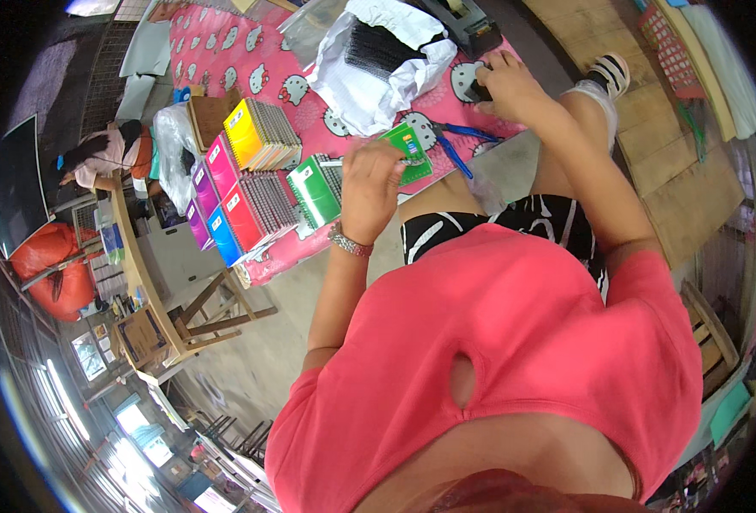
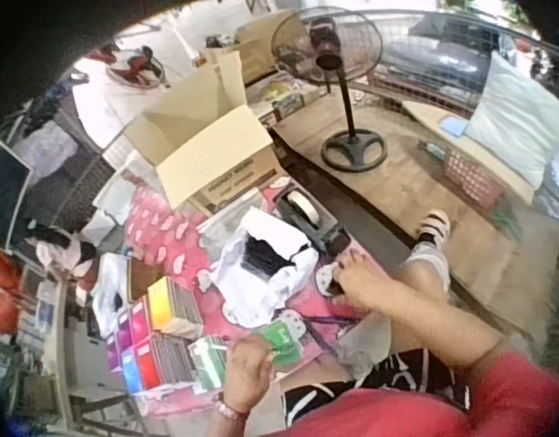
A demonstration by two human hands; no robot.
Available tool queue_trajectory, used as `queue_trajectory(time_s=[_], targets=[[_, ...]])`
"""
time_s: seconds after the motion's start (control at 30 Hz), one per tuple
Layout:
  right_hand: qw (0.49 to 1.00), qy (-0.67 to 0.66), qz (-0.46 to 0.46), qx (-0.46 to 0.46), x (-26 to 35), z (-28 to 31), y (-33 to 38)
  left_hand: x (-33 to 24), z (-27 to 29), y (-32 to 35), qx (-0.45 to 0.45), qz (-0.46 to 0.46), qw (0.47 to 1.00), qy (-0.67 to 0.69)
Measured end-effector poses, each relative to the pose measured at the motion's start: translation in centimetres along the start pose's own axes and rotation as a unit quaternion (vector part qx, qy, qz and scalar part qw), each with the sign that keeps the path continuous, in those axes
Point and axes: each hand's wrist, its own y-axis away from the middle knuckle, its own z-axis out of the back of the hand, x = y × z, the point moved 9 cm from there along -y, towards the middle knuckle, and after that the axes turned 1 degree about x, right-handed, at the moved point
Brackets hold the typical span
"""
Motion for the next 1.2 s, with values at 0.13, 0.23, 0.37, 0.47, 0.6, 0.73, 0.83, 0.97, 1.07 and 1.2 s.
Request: queue_trajectory(time_s=[0.13,0.23,0.37,0.47,0.6,0.73,0.83,0.97,1.07,1.2], targets=[[0.997,0.041,0.065,0.015,0.0,-0.9,-0.4,1.1,-0.7,1.1,0.013,0.093,0.983,-0.156],[0.944,-0.29,0.061,0.144,3.2,-0.3,-1.4,2.4,0.1,2.1,-0.043,0.135,0.98,-0.141],[0.595,-0.732,0.112,0.312,10.8,1.3,0.9,1.9,0.3,1.3,-0.046,0.09,0.989,-0.104],[0.804,-0.393,0.163,0.416,12.2,0.0,1.5,1.5,0.1,1.0,-0.032,0.088,0.992,-0.082],[0.598,-0.714,0.122,0.343,13.3,2.4,1.1,1.8,0.1,1.5,-0.039,0.077,0.992,-0.092],[0.872,-0.29,0.238,0.313,13.1,1.4,-0.2,1.8,0.2,1.3,-0.055,0.078,0.992,-0.087],[0.736,-0.536,0.19,0.368,14.6,2.5,0.2,1.8,0.3,1.4,-0.071,0.071,0.991,-0.089],[0.802,-0.428,0.234,0.345,14.9,2.3,-0.4,1.9,-0.1,1.2,-0.044,0.067,0.994,-0.079],[0.771,-0.5,0.191,0.345,15.1,3.0,-0.5,1.4,0.5,1.3,-0.064,0.072,0.992,-0.082],[0.816,-0.37,0.242,0.371,15.6,1.9,0.0,2.1,0.2,1.6,-0.062,0.072,0.992,-0.079]])
